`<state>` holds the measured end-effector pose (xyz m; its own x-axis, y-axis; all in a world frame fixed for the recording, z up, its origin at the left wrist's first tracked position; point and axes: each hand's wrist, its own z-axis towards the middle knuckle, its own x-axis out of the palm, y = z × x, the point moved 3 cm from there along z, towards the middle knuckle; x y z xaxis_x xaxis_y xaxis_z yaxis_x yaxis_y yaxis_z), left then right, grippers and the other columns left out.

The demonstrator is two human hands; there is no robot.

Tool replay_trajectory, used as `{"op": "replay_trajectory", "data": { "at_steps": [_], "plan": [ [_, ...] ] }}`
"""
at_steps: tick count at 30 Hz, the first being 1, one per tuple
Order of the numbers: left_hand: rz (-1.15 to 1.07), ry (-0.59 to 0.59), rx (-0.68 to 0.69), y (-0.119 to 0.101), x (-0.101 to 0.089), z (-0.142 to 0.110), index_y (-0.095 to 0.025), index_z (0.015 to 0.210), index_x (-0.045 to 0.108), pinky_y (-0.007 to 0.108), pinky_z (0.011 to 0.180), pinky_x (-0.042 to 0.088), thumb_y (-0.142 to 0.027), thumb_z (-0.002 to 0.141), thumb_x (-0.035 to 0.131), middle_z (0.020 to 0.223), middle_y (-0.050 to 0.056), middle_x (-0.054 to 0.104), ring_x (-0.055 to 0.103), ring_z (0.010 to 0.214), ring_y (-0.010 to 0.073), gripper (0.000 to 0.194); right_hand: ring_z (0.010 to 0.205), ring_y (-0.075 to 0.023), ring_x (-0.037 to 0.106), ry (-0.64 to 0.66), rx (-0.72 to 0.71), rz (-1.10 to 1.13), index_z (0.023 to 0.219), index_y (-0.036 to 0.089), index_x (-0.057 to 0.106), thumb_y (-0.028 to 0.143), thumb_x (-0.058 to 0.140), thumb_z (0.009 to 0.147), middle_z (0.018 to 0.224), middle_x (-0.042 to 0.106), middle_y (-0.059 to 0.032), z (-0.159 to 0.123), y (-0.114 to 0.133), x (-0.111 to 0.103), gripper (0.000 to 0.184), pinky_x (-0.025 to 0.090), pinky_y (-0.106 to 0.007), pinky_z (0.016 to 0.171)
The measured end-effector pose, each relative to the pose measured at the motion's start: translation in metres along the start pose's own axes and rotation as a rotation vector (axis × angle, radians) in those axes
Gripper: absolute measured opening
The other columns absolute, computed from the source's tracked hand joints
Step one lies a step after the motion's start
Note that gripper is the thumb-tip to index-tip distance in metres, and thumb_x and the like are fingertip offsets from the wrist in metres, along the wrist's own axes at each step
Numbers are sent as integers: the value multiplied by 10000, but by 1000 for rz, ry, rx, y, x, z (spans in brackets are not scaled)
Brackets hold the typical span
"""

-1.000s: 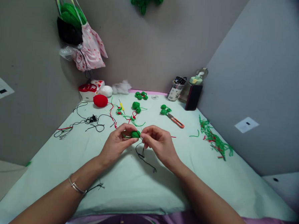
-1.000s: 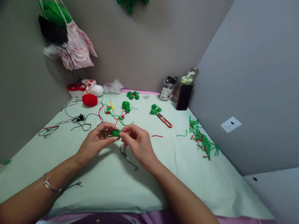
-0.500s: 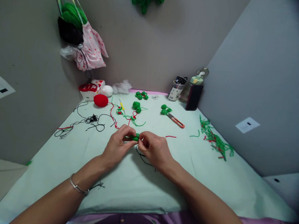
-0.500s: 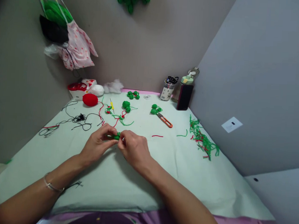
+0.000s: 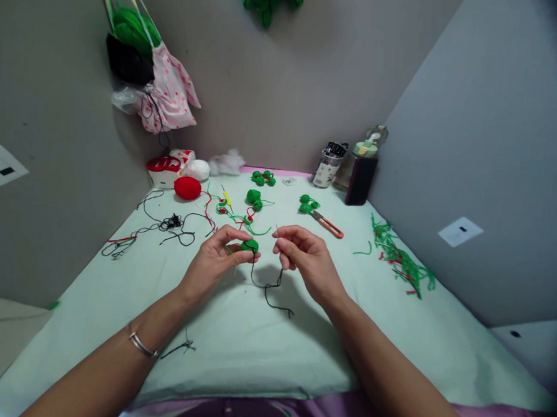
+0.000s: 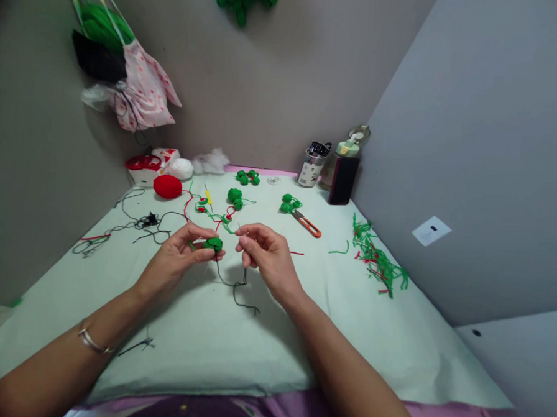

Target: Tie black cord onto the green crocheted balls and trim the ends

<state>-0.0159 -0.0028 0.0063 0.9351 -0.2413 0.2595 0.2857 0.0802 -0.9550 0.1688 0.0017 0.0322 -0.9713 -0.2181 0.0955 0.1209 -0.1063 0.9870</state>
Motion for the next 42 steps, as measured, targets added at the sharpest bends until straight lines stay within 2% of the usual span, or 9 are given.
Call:
{"op": "replay_trajectory", "data": {
  "at_steps": [7,10,15,18,21,24,30,37,42],
  "plan": [
    [45,-9,15,0,-4,1,-213,990,621,285,746,587,-264,821,761,997,-7,636,707,753,133,226,474,-80,557,93,155,30,804,153,621,374,775,760,612,617,26,-5,-7,14,273,434,-207,480],
    [30,1,35,0,-4,2,-213,973,587,280,741,585,-249,828,752,1003,-11,643,695,743,120,223,487,-99,590,77,146,43,787,160,595,370,774,757,605,632,21,-6,-11,20,277,461,-209,479],
    [3,46,30,-2,2,0,-206,934,537,310,762,581,-231,839,735,958,-6,665,693,769,139,221,557,-101,618,-59,-142,-201,849,164,651,286,704,838,738,648,-11,-11,-9,20,133,488,-224,540],
    [34,37,31,-1,3,-1,-202,915,560,285,742,561,-212,812,755,949,-9,664,674,764,129,221,621,-109,609,-67,-371,-500,878,175,676,210,623,890,800,640,-30,-15,-5,23,65,477,-238,588],
    [96,4,34,1,3,-3,-207,919,591,256,736,531,-204,797,767,951,-10,665,657,784,120,215,637,-112,574,-49,-464,-720,847,176,667,143,581,886,748,627,-23,-16,-4,26,100,439,-237,601],
    [179,-20,46,2,3,-4,-208,926,636,239,701,498,-204,779,780,923,-13,652,633,765,113,206,588,-94,539,-25,-355,-692,769,170,630,113,577,835,691,605,-1,-12,-6,25,102,414,-217,565],
    [180,-22,35,2,1,-2,-205,908,657,252,714,488,-231,776,778,906,-5,647,633,796,132,180,486,-77,531,100,30,-248,769,162,632,202,622,800,614,566,36,-7,-10,24,51,427,-201,495],
    [93,-43,-48,-2,-2,-1,-225,945,563,265,734,511,-252,737,817,870,-31,638,686,764,139,329,536,-91,604,-24,105,9,831,142,670,374,717,805,707,665,-13,-4,-10,19,238,471,-207,527],
    [162,-51,8,-3,-2,-2,-207,964,650,278,768,526,-270,768,790,900,-3,650,682,806,149,250,507,-106,620,32,244,86,848,149,639,449,708,809,672,672,-15,-5,-24,23,310,493,-216,514]
  ]
}}
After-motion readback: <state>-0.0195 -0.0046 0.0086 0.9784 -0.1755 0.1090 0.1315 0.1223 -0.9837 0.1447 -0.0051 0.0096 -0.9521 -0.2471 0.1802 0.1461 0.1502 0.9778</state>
